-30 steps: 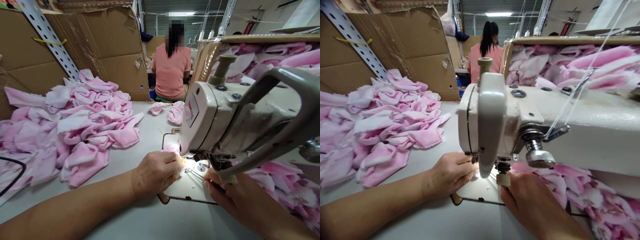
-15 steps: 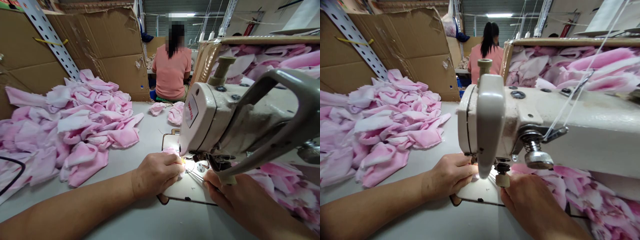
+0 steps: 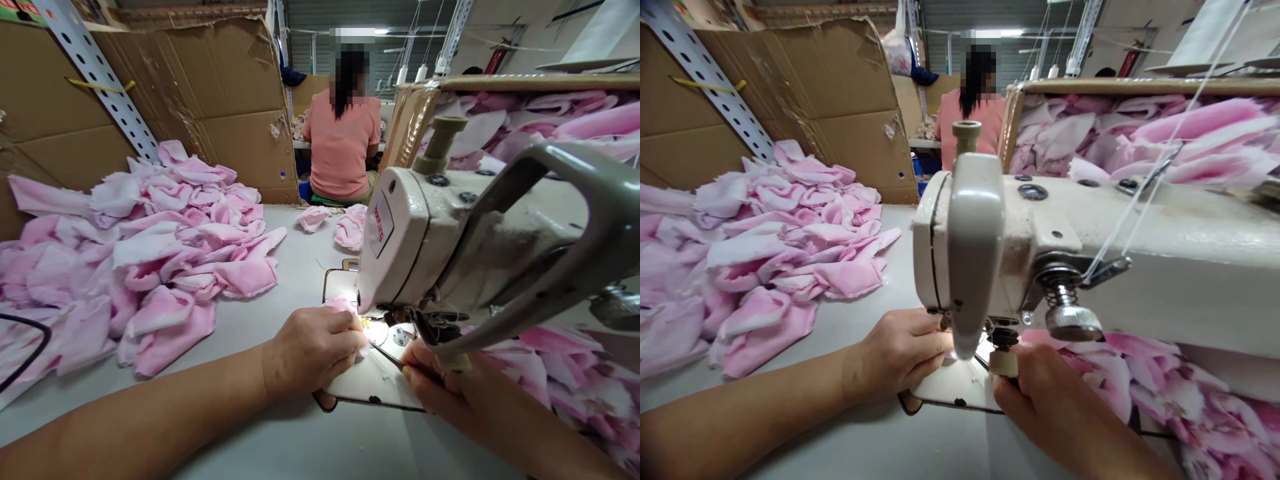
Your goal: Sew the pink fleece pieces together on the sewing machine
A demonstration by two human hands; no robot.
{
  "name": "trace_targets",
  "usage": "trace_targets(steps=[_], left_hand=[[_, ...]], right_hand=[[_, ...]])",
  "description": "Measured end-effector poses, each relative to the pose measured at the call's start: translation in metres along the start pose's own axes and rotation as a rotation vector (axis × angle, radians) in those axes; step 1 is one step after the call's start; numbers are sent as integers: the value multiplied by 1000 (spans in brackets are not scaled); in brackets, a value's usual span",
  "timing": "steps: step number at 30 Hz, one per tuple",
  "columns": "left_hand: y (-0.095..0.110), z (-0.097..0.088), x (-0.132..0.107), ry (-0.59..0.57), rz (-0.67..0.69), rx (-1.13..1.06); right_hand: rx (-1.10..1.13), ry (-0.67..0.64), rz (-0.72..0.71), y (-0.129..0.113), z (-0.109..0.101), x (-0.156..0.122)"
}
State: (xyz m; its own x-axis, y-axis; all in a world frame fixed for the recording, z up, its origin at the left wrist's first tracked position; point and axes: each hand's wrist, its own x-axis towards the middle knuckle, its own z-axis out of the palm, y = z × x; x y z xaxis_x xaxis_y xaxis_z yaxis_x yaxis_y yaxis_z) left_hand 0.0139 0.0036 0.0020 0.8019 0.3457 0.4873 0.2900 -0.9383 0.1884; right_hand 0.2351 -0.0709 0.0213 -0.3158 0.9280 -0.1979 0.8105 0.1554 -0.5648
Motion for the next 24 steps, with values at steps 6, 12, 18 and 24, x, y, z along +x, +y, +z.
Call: trace_targets(steps=[6,12,18,24], left_hand=[[4,-1,1,-34,62,169],[4,-1,-1,-53,69,209],[3,-1,-2,-26,84,179],[4,0,-1,-40,92,242]], right_hand=[[-10,25,29,-5,4,0],[34,51,30,-1,9,0],[36,71,12,3,13,0],[0,104,-2,3,14,-1]])
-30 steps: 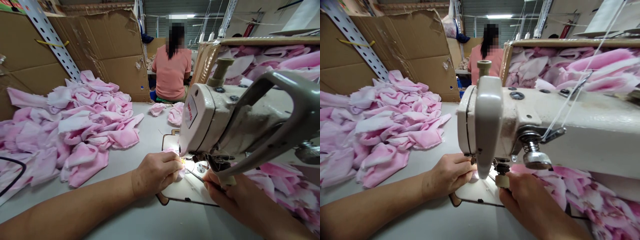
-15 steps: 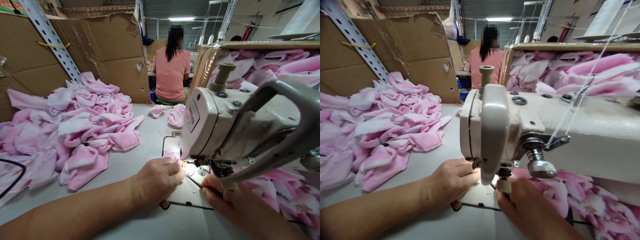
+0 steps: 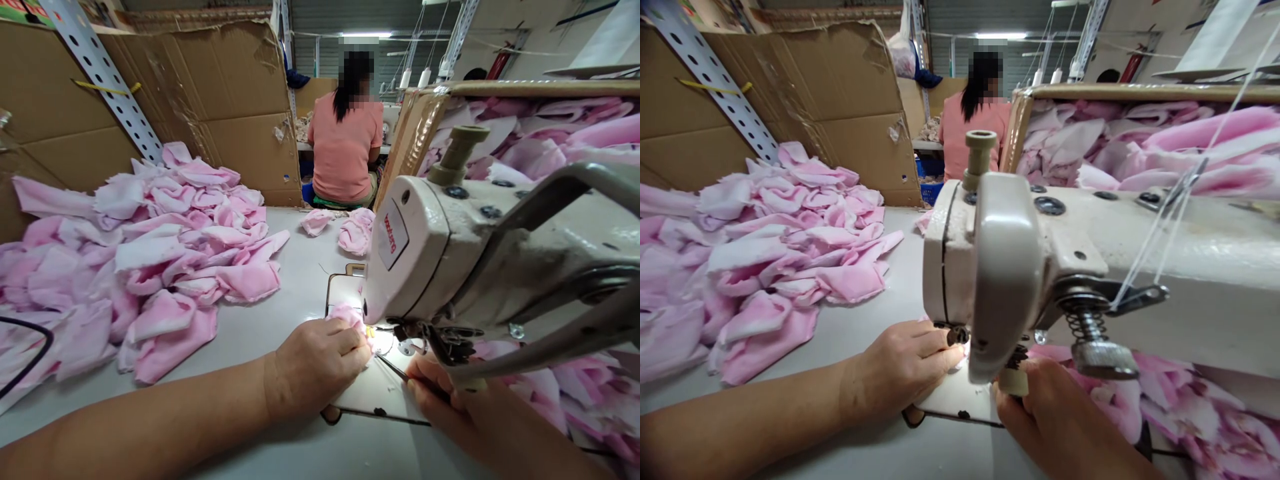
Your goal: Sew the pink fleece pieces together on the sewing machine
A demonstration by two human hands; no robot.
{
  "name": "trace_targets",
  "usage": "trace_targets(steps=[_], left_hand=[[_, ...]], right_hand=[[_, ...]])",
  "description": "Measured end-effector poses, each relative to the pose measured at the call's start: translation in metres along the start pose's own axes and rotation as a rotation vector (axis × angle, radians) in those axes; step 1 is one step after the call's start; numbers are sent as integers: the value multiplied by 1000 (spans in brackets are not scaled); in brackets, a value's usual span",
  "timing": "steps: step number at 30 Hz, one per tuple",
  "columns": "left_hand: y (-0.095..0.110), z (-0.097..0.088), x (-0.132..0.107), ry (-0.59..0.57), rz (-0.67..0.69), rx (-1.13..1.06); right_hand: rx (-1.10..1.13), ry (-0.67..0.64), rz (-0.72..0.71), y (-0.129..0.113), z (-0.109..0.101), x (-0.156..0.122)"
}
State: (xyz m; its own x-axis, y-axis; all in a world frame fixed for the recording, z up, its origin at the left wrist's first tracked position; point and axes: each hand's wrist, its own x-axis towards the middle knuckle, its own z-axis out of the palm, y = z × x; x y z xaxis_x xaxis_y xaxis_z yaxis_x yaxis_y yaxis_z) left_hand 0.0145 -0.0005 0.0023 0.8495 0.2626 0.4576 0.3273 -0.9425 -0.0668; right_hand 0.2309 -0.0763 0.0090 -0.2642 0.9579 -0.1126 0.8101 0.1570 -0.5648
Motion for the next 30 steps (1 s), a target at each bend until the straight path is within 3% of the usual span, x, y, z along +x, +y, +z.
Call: trace_targets(steps=[4,8,15,20,25,30], left_hand=[[0,0,2,-21,5,40],[-1,4,3,-24,-5,85],[-1,12,0,-67,-26,131],[-1,11,0,-78,-32,141],[-5,5,2,-43,-23,-1],[-8,0,1,-42,-71,-72]], right_hand=[[-59,34,-24,9,5,1],[-127,153,-113,20,9,5],[-262,185,-196,25,11,10],[-332,179,-194,20,8,10],[-192,97,-131,7,-12,5],[-319,87,-180,16,-14,0]])
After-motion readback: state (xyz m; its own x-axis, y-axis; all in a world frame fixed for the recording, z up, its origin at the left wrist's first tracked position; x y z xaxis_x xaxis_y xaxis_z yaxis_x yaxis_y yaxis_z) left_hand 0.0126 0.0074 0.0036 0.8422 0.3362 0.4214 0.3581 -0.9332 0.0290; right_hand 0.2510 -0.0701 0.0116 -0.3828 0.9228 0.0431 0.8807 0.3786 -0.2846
